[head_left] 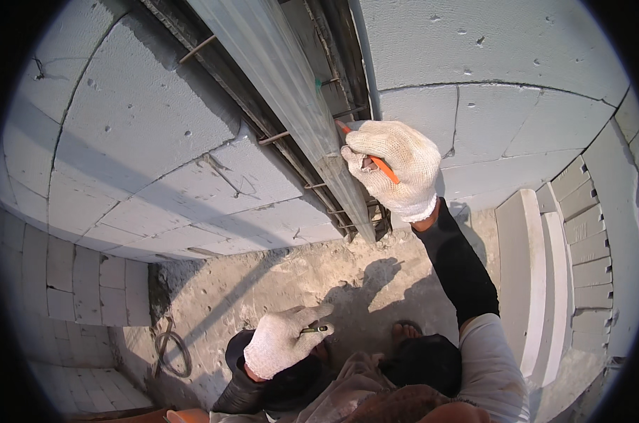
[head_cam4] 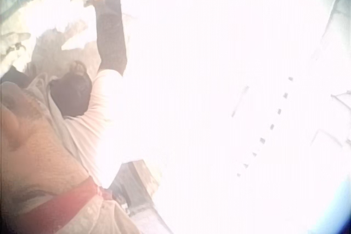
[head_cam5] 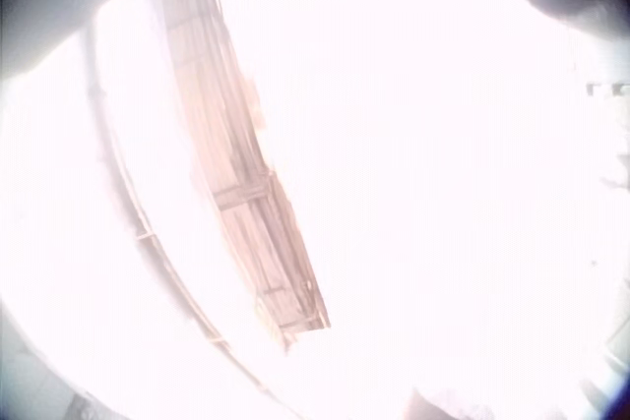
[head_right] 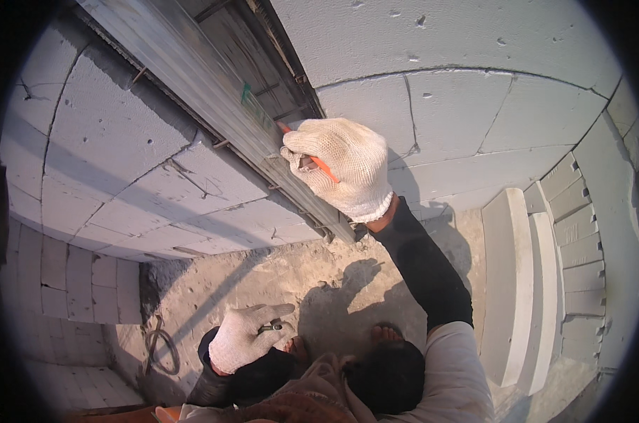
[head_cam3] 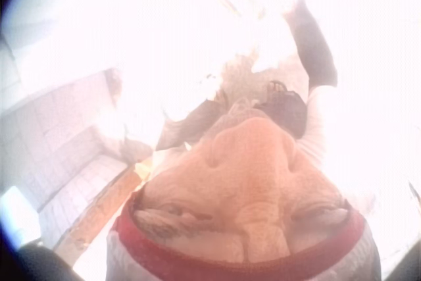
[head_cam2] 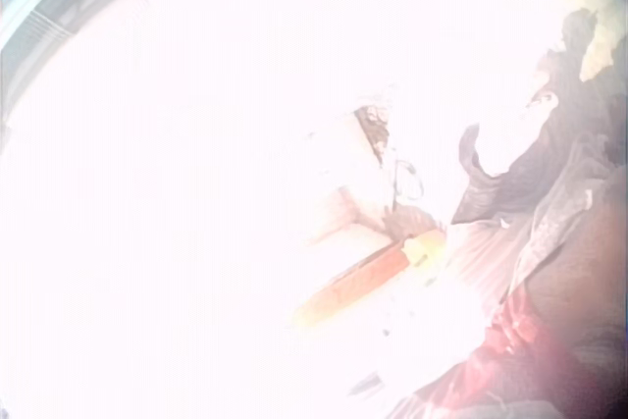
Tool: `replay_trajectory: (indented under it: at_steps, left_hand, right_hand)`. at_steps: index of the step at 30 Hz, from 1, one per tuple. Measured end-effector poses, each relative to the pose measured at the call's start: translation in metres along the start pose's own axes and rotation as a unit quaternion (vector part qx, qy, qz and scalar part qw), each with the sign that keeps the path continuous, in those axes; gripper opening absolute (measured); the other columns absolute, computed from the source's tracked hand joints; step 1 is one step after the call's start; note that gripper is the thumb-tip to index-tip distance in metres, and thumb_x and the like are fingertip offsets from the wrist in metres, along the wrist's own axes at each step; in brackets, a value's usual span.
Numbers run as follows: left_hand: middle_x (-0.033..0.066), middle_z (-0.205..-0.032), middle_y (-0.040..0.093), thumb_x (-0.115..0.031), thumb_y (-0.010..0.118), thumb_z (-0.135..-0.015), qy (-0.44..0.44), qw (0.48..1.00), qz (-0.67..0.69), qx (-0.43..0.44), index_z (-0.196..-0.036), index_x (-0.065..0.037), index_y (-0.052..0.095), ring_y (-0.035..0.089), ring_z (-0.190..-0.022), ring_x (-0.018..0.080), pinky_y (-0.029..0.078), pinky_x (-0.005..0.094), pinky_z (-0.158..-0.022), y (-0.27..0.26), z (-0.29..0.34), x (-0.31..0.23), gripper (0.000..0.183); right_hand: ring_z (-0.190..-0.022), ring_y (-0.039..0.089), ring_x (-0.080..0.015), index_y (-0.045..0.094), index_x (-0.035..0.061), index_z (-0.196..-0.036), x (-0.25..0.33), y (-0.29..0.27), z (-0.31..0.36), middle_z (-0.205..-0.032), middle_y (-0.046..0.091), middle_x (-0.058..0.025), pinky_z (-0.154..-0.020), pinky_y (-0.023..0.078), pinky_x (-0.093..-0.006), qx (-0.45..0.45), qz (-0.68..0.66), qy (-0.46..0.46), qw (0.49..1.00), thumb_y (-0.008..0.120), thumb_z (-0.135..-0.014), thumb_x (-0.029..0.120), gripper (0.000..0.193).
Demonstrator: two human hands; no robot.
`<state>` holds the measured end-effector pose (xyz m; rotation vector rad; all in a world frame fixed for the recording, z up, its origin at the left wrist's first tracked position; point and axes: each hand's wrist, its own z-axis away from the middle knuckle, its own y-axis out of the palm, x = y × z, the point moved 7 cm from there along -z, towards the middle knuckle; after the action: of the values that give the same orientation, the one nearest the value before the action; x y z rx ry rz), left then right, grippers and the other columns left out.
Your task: The person marks a vertical metal conduit attached to a concrete block wall with a red pencil. They then use a hammer to tap the conduit and remove it from the wall. Finally, they pick up a coil of wire from the floor.
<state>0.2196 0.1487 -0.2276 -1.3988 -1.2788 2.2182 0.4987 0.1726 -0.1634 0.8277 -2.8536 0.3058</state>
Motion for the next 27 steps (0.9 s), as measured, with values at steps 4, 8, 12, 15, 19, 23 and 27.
replay_trajectory:
  at_steps: [4, 8, 12, 15, 19, 23, 27]
  left_hand:
    - [0.0142, -0.1, 0.074, -0.03, 0.075, -0.093, 0.004, 1.0, -0.01, -0.006, -0.123, -0.01, 0.073, 0.073, -0.085, 0.0352, 0.058, 0.0401, -0.071, 0.001, 0.004, 0.002, 0.036]
    - [0.0141, -0.099, 0.074, -0.031, 0.074, -0.094, 0.03, 0.999, -0.038, -0.025, -0.123, -0.011, 0.073, 0.074, -0.082, 0.0341, 0.058, 0.0401, -0.069, 0.006, 0.006, 0.009, 0.035]
    - [0.0148, -0.109, 0.077, -0.021, 0.077, -0.091, -0.01, 1.0, -0.005, -0.001, -0.121, -0.009, 0.075, 0.076, -0.086, 0.0313, 0.06, 0.0354, -0.072, 0.005, 0.005, 0.003, 0.033]
    - [0.0169, -0.105, 0.076, -0.024, 0.077, -0.092, -0.024, 1.0, -0.007, 0.015, -0.121, -0.009, 0.075, 0.075, -0.084, 0.0324, 0.059, 0.0365, -0.071, 0.006, 0.004, 0.003, 0.033]
    - [0.0152, -0.097, 0.075, -0.035, 0.073, -0.096, 0.018, 0.999, -0.013, -0.03, -0.119, -0.011, 0.076, 0.074, -0.072, 0.0298, 0.057, 0.0382, -0.067, 0.006, 0.006, 0.003, 0.033]
    - [0.0176, -0.1, 0.076, -0.035, 0.073, -0.096, -0.019, 1.0, 0.005, -0.006, -0.12, -0.011, 0.076, 0.075, -0.084, 0.0332, 0.058, 0.0386, -0.072, 0.004, 0.007, 0.001, 0.034]
    - [0.0186, -0.104, 0.076, -0.037, 0.071, -0.097, 0.015, 0.999, -0.019, -0.022, -0.123, -0.012, 0.075, 0.075, -0.091, 0.0345, 0.058, 0.0397, -0.076, 0.004, 0.01, 0.007, 0.036]
  right_hand:
    - [-0.087, 0.076, -0.0275, 0.077, 0.0095, -0.104, 0.004, 0.0, -0.007, -0.096, 0.076, -0.0093, -0.077, 0.061, -0.0355, -0.01, -0.011, 0.005, 1.0, 0.088, -0.073, 0.007, 0.033]
    - [-0.088, 0.077, -0.0255, 0.078, 0.0133, -0.108, 0.006, 0.0, -0.001, -0.1, 0.078, -0.0067, -0.077, 0.062, -0.0365, 0.027, 0.013, -0.006, 1.0, 0.085, -0.078, 0.011, 0.031]
    - [-0.089, 0.077, -0.0244, 0.077, 0.012, -0.109, 0.012, -0.015, -0.011, -0.102, 0.078, -0.0068, -0.078, 0.062, -0.0349, -0.031, -0.031, 0.002, 0.999, 0.086, -0.079, 0.01, 0.031]
    - [-0.091, 0.078, -0.0229, 0.077, 0.0115, -0.109, 0.026, -0.024, -0.05, -0.105, 0.078, -0.0072, -0.08, 0.062, -0.0338, -0.041, -0.041, -0.003, 0.998, 0.085, -0.082, 0.011, 0.028]
    - [-0.092, 0.078, -0.023, 0.077, 0.0117, -0.111, 0.032, -0.021, -0.105, -0.105, 0.079, -0.007, -0.083, 0.063, -0.0336, -0.083, -0.063, -0.05, 0.993, 0.084, -0.084, 0.013, 0.028]
    - [-0.093, 0.078, -0.0231, 0.078, 0.0134, -0.113, 0.028, -0.013, -0.121, -0.104, 0.079, -0.0059, -0.084, 0.063, -0.0335, -0.079, -0.022, -0.037, 0.996, 0.081, -0.086, 0.013, 0.027]
    - [-0.094, 0.078, -0.0248, 0.078, 0.0132, -0.111, 0.029, -0.017, -0.125, -0.105, 0.079, -0.0063, -0.084, 0.063, -0.0352, -0.076, -0.008, -0.026, 0.997, 0.082, -0.083, 0.012, 0.028]
